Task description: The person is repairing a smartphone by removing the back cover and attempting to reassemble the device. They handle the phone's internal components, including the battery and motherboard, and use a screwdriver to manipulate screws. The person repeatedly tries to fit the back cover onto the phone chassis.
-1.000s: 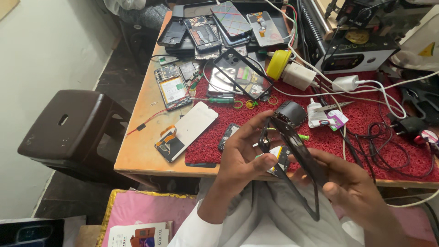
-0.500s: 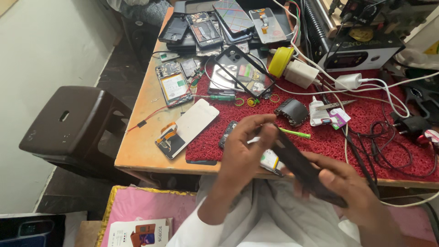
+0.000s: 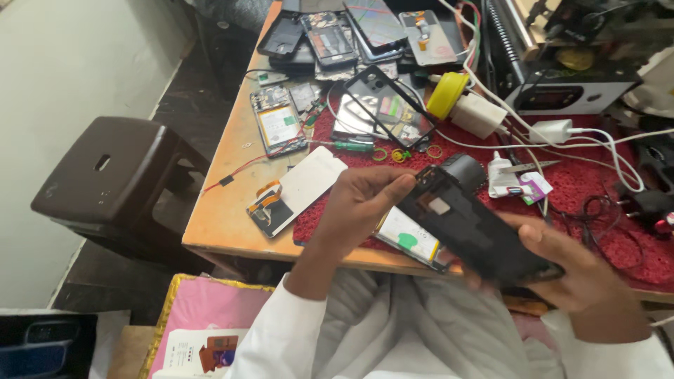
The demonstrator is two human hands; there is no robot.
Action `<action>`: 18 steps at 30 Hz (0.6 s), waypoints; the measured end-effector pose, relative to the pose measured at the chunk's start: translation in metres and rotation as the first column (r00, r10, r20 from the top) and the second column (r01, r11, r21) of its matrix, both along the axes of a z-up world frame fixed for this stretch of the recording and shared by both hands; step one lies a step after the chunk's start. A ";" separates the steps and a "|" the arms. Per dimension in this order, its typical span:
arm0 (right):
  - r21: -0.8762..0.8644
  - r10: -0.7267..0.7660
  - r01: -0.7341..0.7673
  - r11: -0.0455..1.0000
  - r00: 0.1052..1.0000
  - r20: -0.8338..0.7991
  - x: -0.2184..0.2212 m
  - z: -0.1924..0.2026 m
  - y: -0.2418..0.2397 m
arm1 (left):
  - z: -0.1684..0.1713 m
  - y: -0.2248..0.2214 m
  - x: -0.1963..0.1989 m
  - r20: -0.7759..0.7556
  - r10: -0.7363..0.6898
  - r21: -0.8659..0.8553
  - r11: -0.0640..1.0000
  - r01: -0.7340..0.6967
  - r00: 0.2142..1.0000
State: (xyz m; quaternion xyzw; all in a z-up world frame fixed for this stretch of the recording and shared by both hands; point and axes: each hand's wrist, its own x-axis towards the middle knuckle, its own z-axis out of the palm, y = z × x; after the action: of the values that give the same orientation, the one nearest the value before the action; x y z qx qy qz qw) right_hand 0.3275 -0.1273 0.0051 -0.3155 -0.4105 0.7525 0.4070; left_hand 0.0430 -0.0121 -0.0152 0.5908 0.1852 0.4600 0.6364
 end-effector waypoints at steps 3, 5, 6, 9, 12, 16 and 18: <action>-0.044 -0.224 0.257 0.965 0.905 0.363 0.013 0.001 0.013 | 0.000 0.018 -0.011 -0.055 0.014 0.104 0.995 -0.008 0.998; 0.279 -0.279 0.148 0.949 0.805 0.523 0.021 0.003 0.026 | 0.003 0.030 -0.018 -0.099 -0.008 0.121 0.992 0.020 0.995; 0.551 -0.259 -0.104 0.828 0.801 0.540 0.028 0.005 0.030 | 0.004 0.033 -0.025 -0.134 -0.043 0.169 0.983 0.065 0.990; 0.366 0.004 -0.156 0.918 0.924 0.383 0.047 0.000 0.061 | 0.012 0.042 -0.038 -0.216 -0.118 0.263 0.949 0.174 0.969; 0.660 -0.090 -0.436 0.611 0.791 0.606 0.067 0.003 0.095 | 0.020 0.043 -0.043 -0.286 -0.066 0.297 0.943 0.154 0.956; -0.078 -0.210 0.295 0.952 0.820 0.533 0.047 -0.007 0.102 | 0.025 0.038 -0.039 -0.375 0.167 0.428 0.904 0.010 0.912; 0.155 -0.324 0.305 0.940 0.646 0.692 0.029 0.000 0.098 | 0.023 0.036 -0.032 -0.362 0.241 0.434 0.898 -0.066 0.900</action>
State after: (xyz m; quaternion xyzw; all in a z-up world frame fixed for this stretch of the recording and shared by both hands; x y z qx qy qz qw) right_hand 0.3564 -0.0289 0.0048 -0.6411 -0.4827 0.4861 0.3460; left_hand 0.0111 0.0236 0.0079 0.7771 0.2595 0.4051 0.4058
